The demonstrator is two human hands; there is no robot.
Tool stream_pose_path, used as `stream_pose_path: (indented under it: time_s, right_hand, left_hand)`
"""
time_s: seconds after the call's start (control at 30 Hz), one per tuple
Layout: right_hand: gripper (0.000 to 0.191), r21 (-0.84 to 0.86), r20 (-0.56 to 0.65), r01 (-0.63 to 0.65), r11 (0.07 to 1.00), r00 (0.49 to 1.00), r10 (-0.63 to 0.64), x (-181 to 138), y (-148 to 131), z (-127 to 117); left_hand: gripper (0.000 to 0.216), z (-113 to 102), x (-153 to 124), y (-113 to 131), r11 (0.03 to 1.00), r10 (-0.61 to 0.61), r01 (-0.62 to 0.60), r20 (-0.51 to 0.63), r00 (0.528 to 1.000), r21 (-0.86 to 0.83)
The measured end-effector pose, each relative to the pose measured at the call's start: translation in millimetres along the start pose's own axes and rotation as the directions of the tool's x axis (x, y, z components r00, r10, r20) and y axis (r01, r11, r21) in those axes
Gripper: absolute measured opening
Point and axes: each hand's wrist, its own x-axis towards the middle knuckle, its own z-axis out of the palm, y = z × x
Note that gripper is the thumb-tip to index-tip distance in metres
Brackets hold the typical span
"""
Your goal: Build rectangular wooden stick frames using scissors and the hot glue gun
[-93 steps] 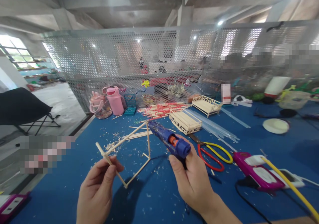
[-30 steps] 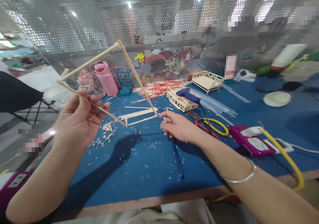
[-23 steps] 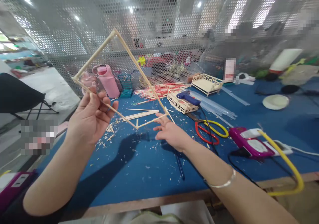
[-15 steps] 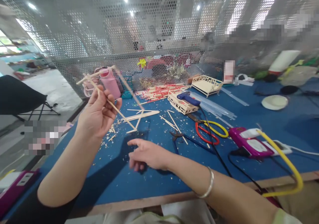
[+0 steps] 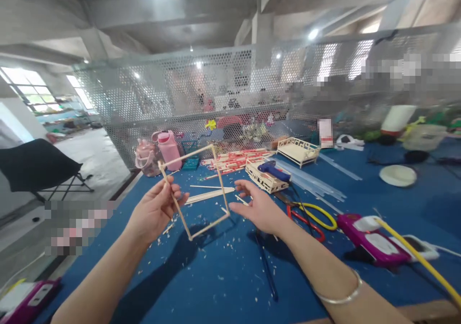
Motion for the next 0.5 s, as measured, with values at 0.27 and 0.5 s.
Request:
stream_pose_path:
  time_s: [0.27,0.5]
  right_hand:
    - [0.023,-0.113,0.110,0.181,0.977,0.979,-0.169,-3.0,-9.7,12.7]
    - [0.025,-0.124,0.117,0.192,0.974,0.977,-0.178,-6.3,2.1,19.6]
  left_hand:
    - [0.032,-10.6,6.4,-10.4,0.995,0.053,-0.049,-0.053,0.997,0.083]
    - [0.046,-15.0,4.2,-18.0,0.980,0.107,-0.083,-0.126,0.986,0.180]
